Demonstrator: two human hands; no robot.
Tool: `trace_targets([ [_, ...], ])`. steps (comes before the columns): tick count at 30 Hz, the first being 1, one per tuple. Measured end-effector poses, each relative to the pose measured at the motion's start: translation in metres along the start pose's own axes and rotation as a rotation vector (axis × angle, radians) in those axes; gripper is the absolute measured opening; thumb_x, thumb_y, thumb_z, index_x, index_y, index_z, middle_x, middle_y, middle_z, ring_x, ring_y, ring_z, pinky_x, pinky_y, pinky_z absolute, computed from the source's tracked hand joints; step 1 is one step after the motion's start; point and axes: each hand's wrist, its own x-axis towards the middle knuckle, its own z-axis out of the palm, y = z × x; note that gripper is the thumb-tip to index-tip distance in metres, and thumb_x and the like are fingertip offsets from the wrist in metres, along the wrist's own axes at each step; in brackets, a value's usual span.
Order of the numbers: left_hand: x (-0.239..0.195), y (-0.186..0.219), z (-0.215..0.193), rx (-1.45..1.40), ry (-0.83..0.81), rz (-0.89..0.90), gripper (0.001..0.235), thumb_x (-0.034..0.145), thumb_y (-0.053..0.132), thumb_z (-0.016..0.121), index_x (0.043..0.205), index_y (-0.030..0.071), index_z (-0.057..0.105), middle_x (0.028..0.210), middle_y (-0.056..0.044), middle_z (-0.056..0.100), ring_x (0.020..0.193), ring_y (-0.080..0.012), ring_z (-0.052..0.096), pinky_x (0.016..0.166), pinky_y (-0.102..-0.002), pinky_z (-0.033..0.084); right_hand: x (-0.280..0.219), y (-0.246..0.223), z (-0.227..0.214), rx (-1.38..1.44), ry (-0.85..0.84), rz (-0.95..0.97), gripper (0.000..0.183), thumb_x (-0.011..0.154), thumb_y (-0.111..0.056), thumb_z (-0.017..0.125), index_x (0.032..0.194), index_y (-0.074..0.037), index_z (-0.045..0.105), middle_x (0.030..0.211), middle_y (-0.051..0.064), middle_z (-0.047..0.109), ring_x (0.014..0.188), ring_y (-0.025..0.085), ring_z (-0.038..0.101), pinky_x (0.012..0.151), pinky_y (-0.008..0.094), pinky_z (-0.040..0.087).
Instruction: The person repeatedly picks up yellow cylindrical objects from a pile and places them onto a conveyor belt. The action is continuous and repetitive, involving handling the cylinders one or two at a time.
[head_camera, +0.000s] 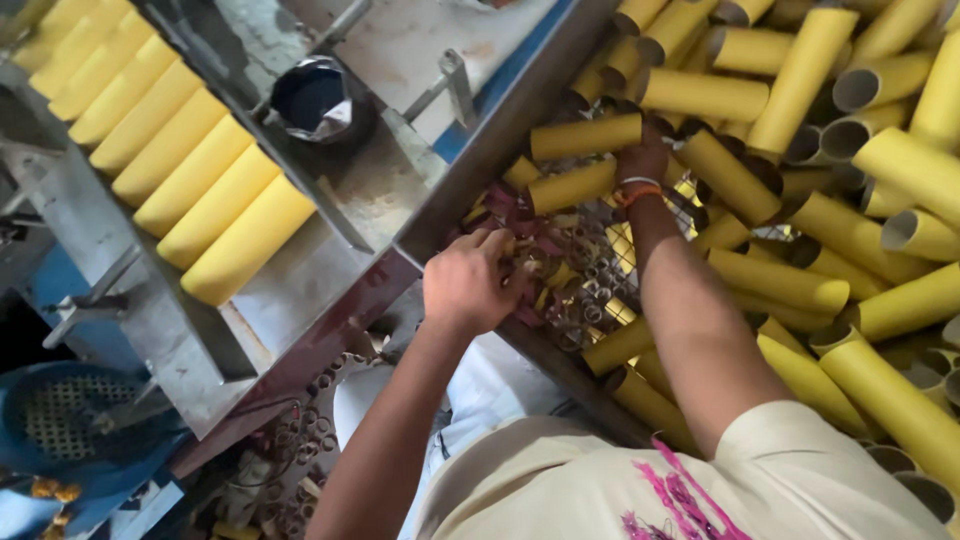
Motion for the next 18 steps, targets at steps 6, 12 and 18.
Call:
trace_targets([
  [6, -0.004, -0.007, 0.008, -0.046, 0.018, 0.015, 0.04, 0.084, 0.042, 0.076, 0.113, 0.015, 0.07, 0.097, -0.008, 0.07, 0.091, -0.0306, 0.069, 0.075, -0.044, 0.056, -0.039, -0.09, -0.061, -0.242, -0.178, -0.317, 0.031, 0.091, 0.004, 0.069, 0.122, -0.003, 0.069, 0.11, 0.019, 0.075, 0.102, 0.033, 0.073, 0.09, 0.04, 0.057],
  [12, -0.011, -0.014, 0.002, -0.22, 0.178, 0.202, 0.058, 0.083, 0.04, 0.075, 0.133, 0.014, 0.061, 0.127, -0.013, 0.067, 0.114, -0.0348, 0.064, 0.096, -0.045, 0.052, -0.046, -0.22, -0.144, -0.098, -0.364, -0.442, 0.046, 0.098, 0.007, 0.062, 0.142, -0.003, 0.056, 0.134, 0.016, 0.065, 0.114, 0.026, 0.07, 0.097, 0.036, 0.056],
  [18, -0.059, -0.038, -0.039, -0.367, 0.528, 0.159, 0.064, 0.094, 0.042, 0.074, 0.142, 0.006, 0.053, 0.144, -0.016, 0.055, 0.135, -0.039, 0.053, 0.117, -0.048, 0.042, -0.049, -0.325, -0.16, 0.608, -0.434, -0.348, 0.034, 0.108, 0.01, 0.061, 0.14, 0.001, 0.053, 0.124, 0.01, 0.067, 0.103, 0.014, 0.065, 0.094, 0.024, 0.053],
])
